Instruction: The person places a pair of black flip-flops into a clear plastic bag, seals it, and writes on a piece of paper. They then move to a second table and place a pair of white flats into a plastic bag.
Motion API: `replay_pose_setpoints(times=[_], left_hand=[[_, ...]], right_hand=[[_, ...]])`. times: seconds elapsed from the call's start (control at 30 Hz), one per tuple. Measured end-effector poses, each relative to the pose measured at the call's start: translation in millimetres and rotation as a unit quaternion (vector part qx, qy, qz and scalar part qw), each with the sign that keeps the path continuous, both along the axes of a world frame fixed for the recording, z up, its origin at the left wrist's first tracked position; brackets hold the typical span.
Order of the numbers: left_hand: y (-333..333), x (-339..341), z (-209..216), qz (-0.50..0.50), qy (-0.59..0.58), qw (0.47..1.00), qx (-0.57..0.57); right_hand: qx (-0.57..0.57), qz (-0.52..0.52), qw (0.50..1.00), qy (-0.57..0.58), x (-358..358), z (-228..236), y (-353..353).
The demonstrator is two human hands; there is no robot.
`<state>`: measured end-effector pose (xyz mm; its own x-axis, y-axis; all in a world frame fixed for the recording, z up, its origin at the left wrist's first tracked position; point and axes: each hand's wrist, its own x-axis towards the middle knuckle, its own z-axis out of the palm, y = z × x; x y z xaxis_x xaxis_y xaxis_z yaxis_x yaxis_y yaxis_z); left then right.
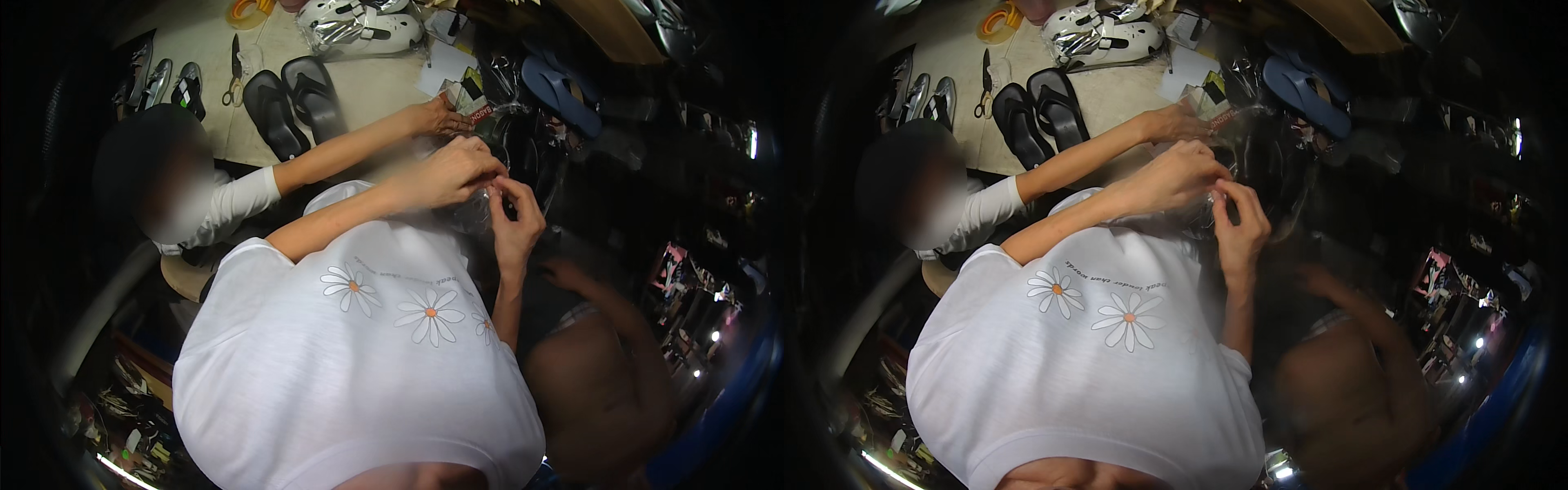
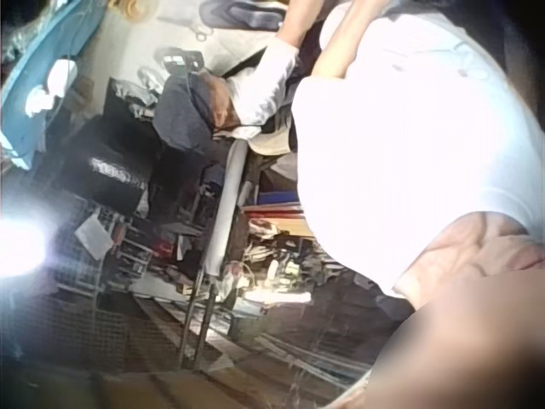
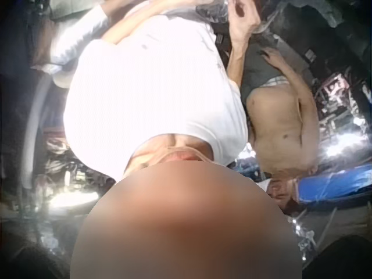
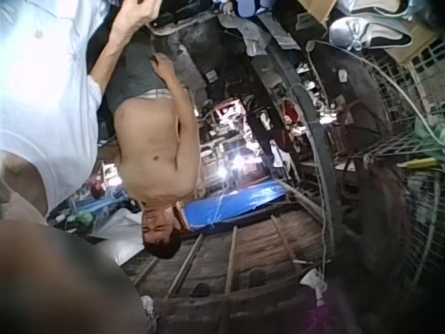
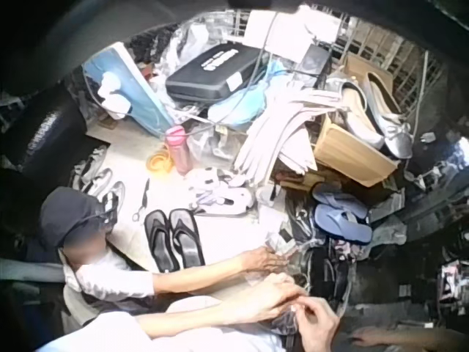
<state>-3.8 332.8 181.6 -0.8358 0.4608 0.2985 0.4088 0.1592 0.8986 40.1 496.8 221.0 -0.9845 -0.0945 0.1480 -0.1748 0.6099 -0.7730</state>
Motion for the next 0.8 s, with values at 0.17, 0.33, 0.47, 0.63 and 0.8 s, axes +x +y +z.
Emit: replay_pose_setpoints(times=[0.17,0.33,0.47,0.63,0.8], left_hand=[[10,41,41,-0.021,0.033,0.997,-0.067],[35,60,92,0.045,0.198,0.979,0.026],[66,68,127,0.059,0.251,0.961,0.101],[76,75,149,-0.041,0.212,0.959,0.185],[62,44,152,-0.170,0.214,0.956,0.112]], right_hand=[[0.087,0.052,0.976,0.193,48,25,1],[0.154,0.086,0.922,0.345,72,74,35],[0.320,0.076,0.844,0.423,83,115,69],[0.342,-0.006,0.780,0.524,96,129,80],[0.283,-0.059,0.750,0.595,93,119,87]])
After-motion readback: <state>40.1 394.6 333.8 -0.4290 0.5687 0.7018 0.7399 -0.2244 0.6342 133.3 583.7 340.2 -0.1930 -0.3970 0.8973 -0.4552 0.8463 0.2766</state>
